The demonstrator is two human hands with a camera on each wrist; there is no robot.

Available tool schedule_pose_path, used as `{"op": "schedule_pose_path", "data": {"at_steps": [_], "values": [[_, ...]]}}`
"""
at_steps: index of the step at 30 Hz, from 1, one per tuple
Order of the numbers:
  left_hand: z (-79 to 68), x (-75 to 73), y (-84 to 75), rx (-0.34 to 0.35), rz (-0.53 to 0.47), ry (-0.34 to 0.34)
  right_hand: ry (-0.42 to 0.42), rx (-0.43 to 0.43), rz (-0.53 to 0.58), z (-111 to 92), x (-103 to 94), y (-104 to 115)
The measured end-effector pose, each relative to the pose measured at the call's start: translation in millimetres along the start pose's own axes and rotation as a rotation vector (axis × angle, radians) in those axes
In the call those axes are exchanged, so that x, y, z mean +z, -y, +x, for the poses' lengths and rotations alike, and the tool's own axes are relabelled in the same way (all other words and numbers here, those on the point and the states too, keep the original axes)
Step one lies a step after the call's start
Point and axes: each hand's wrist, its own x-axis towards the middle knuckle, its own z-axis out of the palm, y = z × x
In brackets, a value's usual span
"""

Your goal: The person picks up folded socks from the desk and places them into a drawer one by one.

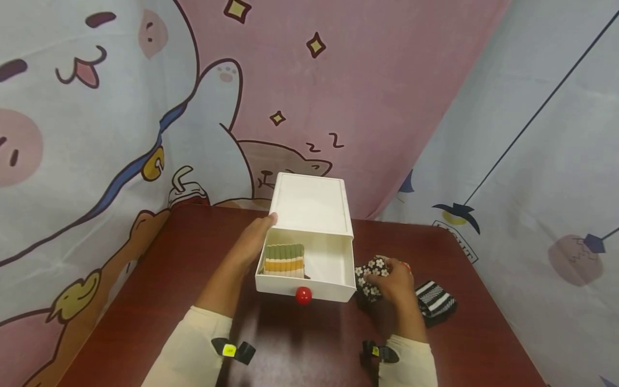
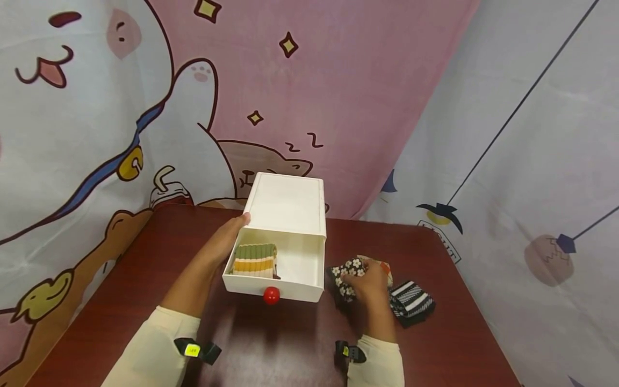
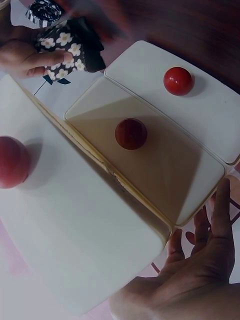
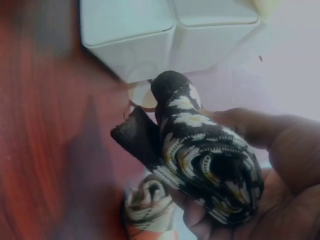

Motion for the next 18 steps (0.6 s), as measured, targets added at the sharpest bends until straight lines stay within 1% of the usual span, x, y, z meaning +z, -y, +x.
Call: {"op": "schedule_pose_path", "data": {"at_steps": [3,6,9,12,18], "values": [[0.4,0.4,0.1,0.0,-0.003,-0.002,-0.018,0.003,0.007,-4,-5.8,5],[0.3,0.6,0.0,-0.01,0.005,-0.017,-0.045,-0.01,0.007,-7,-12.1,11],[0.6,0.8,0.4,-0.013,0.009,-0.015,-0.068,-0.025,0.01,-10,-17.8,15],[0.3,0.9,0.8,-0.018,0.013,-0.019,-0.075,-0.029,0.022,-14,-23.6,19],[-0.3,1.2,0.4,-0.026,0.016,-0.025,-0.121,-0.045,0.039,-26,-37.2,30]]}}
